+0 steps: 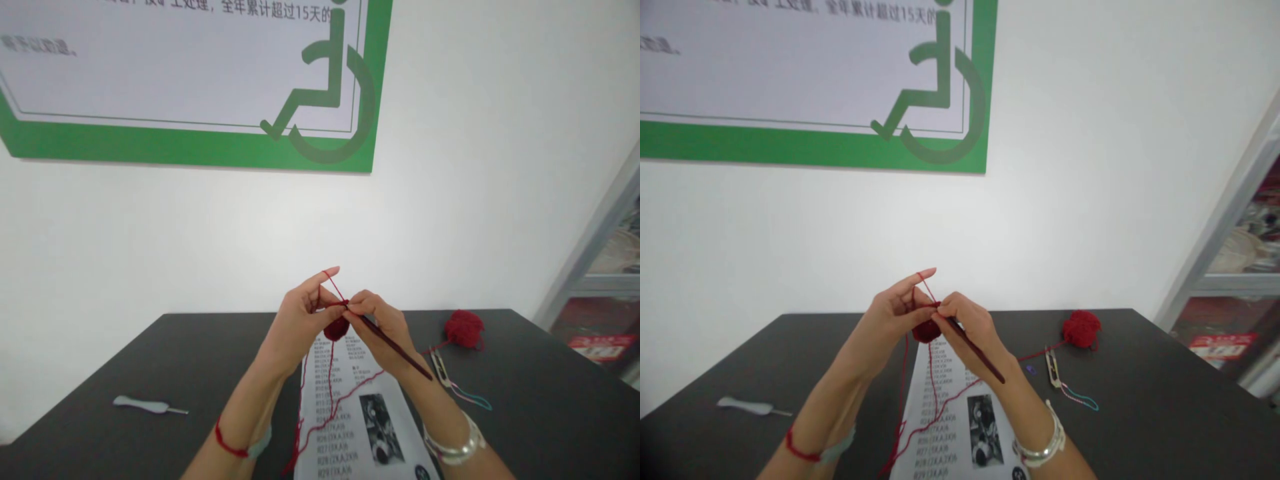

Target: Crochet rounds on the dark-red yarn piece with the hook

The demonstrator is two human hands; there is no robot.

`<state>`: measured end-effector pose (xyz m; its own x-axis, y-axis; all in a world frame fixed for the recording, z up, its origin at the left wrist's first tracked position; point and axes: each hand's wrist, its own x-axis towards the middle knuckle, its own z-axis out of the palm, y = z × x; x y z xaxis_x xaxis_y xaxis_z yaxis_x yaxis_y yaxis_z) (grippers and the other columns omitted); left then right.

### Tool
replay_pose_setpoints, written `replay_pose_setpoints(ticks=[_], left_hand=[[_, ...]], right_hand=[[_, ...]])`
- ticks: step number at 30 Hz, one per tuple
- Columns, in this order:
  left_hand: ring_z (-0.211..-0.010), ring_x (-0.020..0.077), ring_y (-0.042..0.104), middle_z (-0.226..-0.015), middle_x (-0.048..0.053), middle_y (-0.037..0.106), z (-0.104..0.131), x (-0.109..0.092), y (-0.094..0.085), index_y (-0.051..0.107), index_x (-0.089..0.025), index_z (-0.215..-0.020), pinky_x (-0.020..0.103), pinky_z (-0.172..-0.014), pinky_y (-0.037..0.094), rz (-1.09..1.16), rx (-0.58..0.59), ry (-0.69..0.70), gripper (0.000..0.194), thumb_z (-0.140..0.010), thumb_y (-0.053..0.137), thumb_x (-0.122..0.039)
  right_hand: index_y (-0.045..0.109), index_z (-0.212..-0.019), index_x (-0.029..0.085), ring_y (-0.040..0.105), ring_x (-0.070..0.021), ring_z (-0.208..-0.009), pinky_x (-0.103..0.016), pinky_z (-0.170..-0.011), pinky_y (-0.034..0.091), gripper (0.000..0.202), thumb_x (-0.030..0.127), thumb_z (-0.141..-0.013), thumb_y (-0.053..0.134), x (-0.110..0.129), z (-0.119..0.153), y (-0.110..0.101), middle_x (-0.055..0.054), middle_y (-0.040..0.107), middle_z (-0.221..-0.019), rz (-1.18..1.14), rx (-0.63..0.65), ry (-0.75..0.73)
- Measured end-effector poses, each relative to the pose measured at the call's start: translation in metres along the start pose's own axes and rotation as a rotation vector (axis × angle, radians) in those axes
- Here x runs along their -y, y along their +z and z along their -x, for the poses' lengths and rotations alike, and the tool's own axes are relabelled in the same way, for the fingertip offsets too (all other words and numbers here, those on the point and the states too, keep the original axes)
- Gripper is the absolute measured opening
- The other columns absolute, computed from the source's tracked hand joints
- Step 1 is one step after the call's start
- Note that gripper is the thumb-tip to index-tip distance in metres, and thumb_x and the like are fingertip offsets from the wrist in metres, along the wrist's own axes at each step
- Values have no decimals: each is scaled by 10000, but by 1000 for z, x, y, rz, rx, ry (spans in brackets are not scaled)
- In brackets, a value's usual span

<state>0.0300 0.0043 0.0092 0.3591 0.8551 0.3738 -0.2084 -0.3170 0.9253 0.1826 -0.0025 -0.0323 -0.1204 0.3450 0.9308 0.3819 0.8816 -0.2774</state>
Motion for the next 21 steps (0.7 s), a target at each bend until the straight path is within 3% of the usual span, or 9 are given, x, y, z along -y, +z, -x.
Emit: replay_pose_setpoints(ticks=[4, 6, 8, 10, 15, 18, 21], left_hand=[[-558, 79, 543, -627, -31, 616, -5, 4, -5, 600, -92, -1202, 215, -570, 414, 233, 95, -170, 567, -658, 758, -122], [-539, 72, 527, -615, -36, 605, -6, 6, -3, 605, -84, -1190, 210, -554, 401, 273, 83, -188, 548, -665, 755, -134], [-521, 78, 520, -614, -36, 615, -5, 7, 1, 572, -89, -1238, 215, -538, 399, 224, 5, -135, 577, -688, 735, -149], [-533, 93, 534, -633, -32, 630, -4, 5, 5, 535, -100, -1289, 224, -541, 410, 137, -82, -62, 614, -705, 714, -159], [-607, 110, 569, -665, -35, 619, -1, 2, 6, 537, -113, -1296, 232, -607, 453, -77, -197, 105, 583, -732, 678, -164], [-653, 124, 591, -712, -20, 646, -1, 3, 3, 545, -131, -1290, 264, -705, 482, -206, -238, 187, 537, -762, 640, -154], [-698, 128, 599, -752, -13, 662, 0, 5, 4, 578, -161, -1259, 286, -802, 471, -339, -266, 283, 465, -795, 594, -133]], right_hand=[[533, -800, 254, 510, -144, -595, -281, -526, 424, 171, 106, -884, 515, -9, 5, 2, -4, 595, -701, 170, 32, -240], [529, -773, 251, 499, -160, -612, -303, -546, 420, 192, 94, -881, 503, -10, 7, 7, -20, 592, -705, 262, 19, -264], [517, -756, 246, 506, -166, -634, -306, -566, 418, 194, 102, -883, 493, -8, 9, 13, -22, 578, -707, 282, -16, -165], [503, -756, 243, 508, -157, -629, -292, -571, 417, 176, 127, -887, 484, -3, 9, 18, -5, 553, -697, 183, -67, 25], [466, -744, 232, 429, -109, -519, -246, -496, 364, 155, 221, -877, 544, 11, 1, 16, 52, 482, -627, -431, -219, 465], [460, -731, 233, 399, -101, -487, -237, -475, 338, 169, 212, -883, 530, 18, -3, 9, 70, 439, -575, -569, -229, 512], [530, -754, 227, 448, -103, -538, -247, -508, 354, 116, 173, -847, 575, 25, -2, 4, 37, 554, -664, -299, -150, 416]])
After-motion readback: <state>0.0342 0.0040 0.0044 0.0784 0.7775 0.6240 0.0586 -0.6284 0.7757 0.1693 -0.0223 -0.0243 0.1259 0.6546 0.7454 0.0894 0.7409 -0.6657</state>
